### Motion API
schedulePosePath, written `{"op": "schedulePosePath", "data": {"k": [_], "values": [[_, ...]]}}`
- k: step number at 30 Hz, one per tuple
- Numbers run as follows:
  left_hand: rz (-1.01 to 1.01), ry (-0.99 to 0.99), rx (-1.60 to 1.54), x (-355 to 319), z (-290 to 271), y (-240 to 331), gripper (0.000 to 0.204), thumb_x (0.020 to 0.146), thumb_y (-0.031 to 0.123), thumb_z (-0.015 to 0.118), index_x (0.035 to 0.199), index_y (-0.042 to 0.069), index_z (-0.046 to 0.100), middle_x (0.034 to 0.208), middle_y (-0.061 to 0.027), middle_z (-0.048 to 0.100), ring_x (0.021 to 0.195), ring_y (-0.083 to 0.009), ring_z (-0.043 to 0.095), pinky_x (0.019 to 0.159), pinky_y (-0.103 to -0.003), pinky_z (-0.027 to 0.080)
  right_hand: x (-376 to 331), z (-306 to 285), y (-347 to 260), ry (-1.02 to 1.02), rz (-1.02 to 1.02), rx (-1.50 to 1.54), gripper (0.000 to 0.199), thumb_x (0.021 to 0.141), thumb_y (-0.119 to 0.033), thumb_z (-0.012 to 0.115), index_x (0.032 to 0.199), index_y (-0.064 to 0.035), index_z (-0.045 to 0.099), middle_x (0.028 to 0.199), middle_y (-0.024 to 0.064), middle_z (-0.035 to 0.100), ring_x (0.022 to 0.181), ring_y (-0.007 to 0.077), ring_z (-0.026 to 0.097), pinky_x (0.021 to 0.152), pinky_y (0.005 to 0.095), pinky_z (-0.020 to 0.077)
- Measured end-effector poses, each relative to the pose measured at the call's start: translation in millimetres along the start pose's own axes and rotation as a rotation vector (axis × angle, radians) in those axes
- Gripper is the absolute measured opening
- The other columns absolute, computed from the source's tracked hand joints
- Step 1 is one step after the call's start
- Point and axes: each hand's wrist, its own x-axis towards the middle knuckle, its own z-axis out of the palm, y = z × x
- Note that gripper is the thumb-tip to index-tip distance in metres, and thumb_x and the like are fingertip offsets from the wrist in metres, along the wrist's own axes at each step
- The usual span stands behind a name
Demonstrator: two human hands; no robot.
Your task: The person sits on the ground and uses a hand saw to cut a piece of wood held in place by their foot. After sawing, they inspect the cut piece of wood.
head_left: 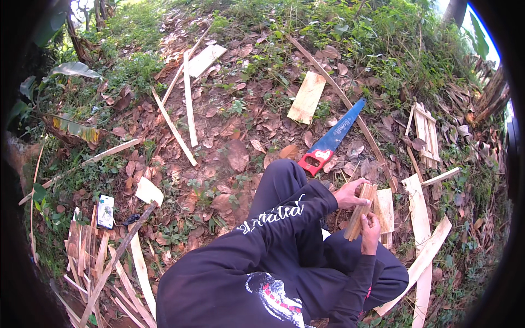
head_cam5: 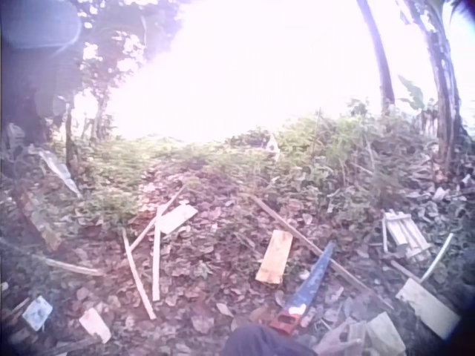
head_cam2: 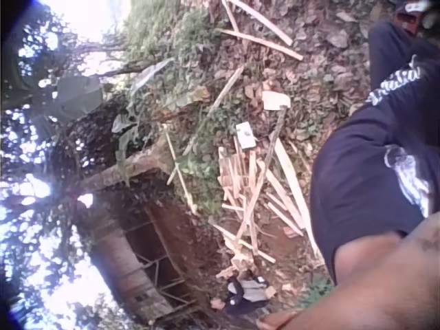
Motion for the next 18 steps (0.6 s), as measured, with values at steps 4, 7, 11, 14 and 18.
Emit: {"op": "schedulePosePath", "data": {"k": [4, 7, 11, 14, 18], "values": [[-0.01, -0.015, -0.056, 5, -1, -17, 0.07, 0.08, 0.017, 0.079, 0.137, 0.008, 0.04, 0.098, -0.0133, 0.07, 0.085, -0.0177, 0.067, 0.067, -0.034, 0.056, -1, 3, -1, 0.0, -0.02, -0.002, 0.03, 0.096, -0.01, 0.061, 0.12, 0.0047, 0.053, 0.109, 0.0114, 0.066, 0.097, 0.013, 0.064, 0.083, 0.0249, 0.0514], [-0.121, -0.018, -0.084, 1, -5, -12, 0.073, 0.082, 0.022, 0.079, 0.14, 0.005, 0.039, 0.103, -0.0119, 0.07, 0.084, -0.0138, 0.065, 0.062, -0.03, 0.054, -2, 9, -1, -0.006, -0.024, 0.003, 0.033, 0.094, -0.01, 0.064, 0.122, 0.0053, 0.052, 0.111, 0.012, 0.066, 0.1, 0.0146, 0.064, 0.087, 0.0265, 0.0506], [-0.166, 0.006, -0.152, 3, -6, -12, 0.068, 0.081, 0.024, 0.08, 0.135, 0.001, 0.045, 0.104, -0.0127, 0.07, 0.086, -0.0151, 0.067, 0.061, -0.029, 0.056, 0, 11, 5, -0.049, -0.078, -0.028, 0.044, 0.09, -0.009, 0.069, 0.126, 0.006, 0.049, 0.114, 0.0132, 0.065, 0.104, 0.0168, 0.064, 0.091, 0.029, 0.0502], [-0.168, -0.026, -0.079, 15, 0, -17, 0.066, 0.08, 0.025, 0.081, 0.132, 0.0, 0.049, 0.105, -0.0112, 0.069, 0.089, -0.0148, 0.067, 0.065, -0.029, 0.056, 0, 2, 1, -0.04, -0.032, -0.053, 0.045, 0.089, -0.01, 0.07, 0.126, 0.0062, 0.049, 0.114, 0.014, 0.065, 0.104, 0.0176, 0.064, 0.091, 0.0303, 0.0508], [-0.16, -0.042, -0.189, 12, -8, -22, 0.056, 0.082, 0.023, 0.079, 0.125, -0.003, 0.053, 0.106, -0.0137, 0.069, 0.09, -0.0202, 0.069, 0.069, -0.032, 0.059, 1, 7, -2, -0.045, -0.045, -0.116, 0.046, 0.087, -0.013, 0.073, 0.123, 0.0053, 0.051, 0.113, 0.0142, 0.066, 0.103, 0.0173, 0.064, 0.091, 0.031, 0.0511]]}}
